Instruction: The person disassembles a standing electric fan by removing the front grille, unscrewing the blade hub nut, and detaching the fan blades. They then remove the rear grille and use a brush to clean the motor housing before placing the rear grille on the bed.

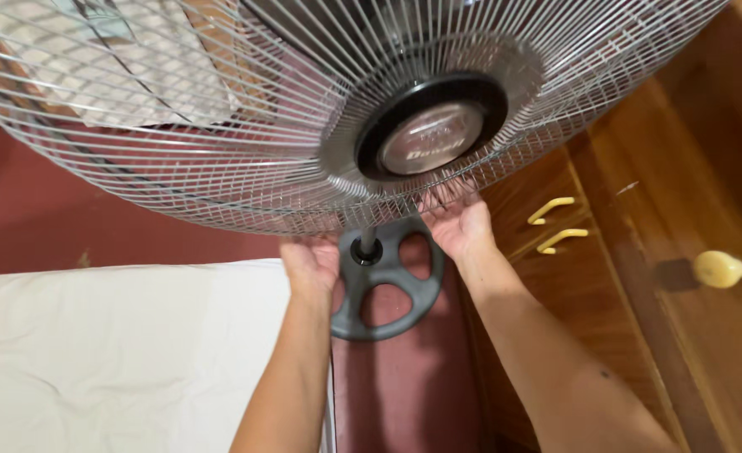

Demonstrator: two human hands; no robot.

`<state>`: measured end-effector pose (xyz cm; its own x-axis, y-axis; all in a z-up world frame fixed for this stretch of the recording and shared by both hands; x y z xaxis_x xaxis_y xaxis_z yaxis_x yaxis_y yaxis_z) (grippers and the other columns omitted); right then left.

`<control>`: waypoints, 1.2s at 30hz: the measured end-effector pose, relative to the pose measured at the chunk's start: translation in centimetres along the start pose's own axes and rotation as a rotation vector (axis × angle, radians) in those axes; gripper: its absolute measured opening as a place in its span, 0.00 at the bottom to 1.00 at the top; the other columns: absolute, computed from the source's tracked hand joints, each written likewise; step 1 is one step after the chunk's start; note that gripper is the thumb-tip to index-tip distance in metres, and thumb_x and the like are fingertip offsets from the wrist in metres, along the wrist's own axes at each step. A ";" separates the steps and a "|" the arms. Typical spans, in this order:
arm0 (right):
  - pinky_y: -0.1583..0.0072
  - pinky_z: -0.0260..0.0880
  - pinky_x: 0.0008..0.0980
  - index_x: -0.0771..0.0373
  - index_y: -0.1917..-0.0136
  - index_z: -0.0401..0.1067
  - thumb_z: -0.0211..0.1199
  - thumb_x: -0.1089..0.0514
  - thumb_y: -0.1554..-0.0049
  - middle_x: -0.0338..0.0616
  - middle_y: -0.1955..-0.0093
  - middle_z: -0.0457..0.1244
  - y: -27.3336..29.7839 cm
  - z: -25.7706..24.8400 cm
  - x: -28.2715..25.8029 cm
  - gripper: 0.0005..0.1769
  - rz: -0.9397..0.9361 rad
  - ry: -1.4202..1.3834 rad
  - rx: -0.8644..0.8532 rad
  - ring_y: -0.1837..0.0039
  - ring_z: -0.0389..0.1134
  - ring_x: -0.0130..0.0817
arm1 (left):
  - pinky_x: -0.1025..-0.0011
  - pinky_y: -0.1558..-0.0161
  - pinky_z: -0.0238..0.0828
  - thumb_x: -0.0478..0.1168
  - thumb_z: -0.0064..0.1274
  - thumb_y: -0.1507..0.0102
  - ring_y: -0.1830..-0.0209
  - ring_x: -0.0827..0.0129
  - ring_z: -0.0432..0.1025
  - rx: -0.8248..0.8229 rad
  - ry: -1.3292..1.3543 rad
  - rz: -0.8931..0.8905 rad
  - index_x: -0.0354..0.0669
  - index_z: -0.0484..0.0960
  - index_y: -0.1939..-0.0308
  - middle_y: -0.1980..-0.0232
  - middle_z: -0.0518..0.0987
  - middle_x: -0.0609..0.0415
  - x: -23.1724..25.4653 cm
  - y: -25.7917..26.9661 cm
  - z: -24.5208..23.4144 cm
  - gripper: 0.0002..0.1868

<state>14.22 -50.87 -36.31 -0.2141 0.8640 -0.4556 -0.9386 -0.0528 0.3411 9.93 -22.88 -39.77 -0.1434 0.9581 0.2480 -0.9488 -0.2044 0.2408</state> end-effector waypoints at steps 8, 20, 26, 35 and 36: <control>0.35 0.67 0.52 0.57 0.36 0.65 0.42 0.31 0.31 0.48 0.35 0.62 1.3 1.9 7.7 0.30 0.067 -0.104 -0.143 0.34 0.63 0.48 | 0.69 0.55 0.74 0.49 0.59 0.34 0.55 0.65 0.77 -0.127 0.019 -0.118 0.40 0.81 0.48 0.50 0.83 0.53 2.7 -3.4 -3.4 0.18; 0.36 0.65 0.46 0.61 0.40 0.72 0.51 0.21 0.45 0.43 0.39 0.67 5.1 10.2 18.1 0.43 0.051 -0.362 -0.045 0.38 0.65 0.42 | 0.51 0.50 0.77 0.42 0.51 0.36 0.53 0.56 0.76 -0.184 -0.308 -0.220 0.37 0.77 0.47 0.51 0.81 0.47 5.1 -0.3 1.4 0.16; 0.37 0.69 0.48 0.61 0.41 0.71 0.52 0.26 0.44 0.44 0.40 0.67 4.4 9.4 17.8 0.39 0.055 -0.382 0.038 0.38 0.66 0.42 | 0.69 0.67 0.70 0.36 0.51 0.31 0.66 0.69 0.72 -0.073 -0.447 -0.091 0.41 0.79 0.52 0.61 0.80 0.55 7.1 -1.9 0.0 0.05; 0.35 0.66 0.50 0.60 0.38 0.72 0.47 0.28 0.39 0.47 0.37 0.68 4.0 7.2 15.3 0.36 0.052 -0.347 0.044 0.36 0.66 0.46 | 0.67 0.60 0.74 0.35 0.50 0.33 0.62 0.68 0.76 -0.021 -0.344 -0.060 0.43 0.80 0.53 0.59 0.82 0.55 6.6 -1.8 0.5 0.06; 0.34 0.66 0.51 0.61 0.38 0.71 0.46 0.27 0.38 0.48 0.37 0.67 3.9 6.4 14.5 0.38 0.051 -0.319 0.077 0.35 0.66 0.47 | 0.65 0.56 0.77 0.34 0.49 0.33 0.59 0.67 0.77 -0.032 -0.316 -0.071 0.42 0.80 0.52 0.57 0.83 0.54 6.3 -1.9 0.2 0.07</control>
<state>9.22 -35.34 -36.36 -0.1533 0.9751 -0.1603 -0.9031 -0.0724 0.4232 10.88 -16.53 -38.46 0.0128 0.8590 0.5118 -0.9624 -0.1282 0.2393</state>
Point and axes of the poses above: each hand's wrist, its own y-axis away from the middle knuckle, its own z-axis out of the palm, x = y × z, the point moved 6 cm from there along -y, towards the middle knuckle
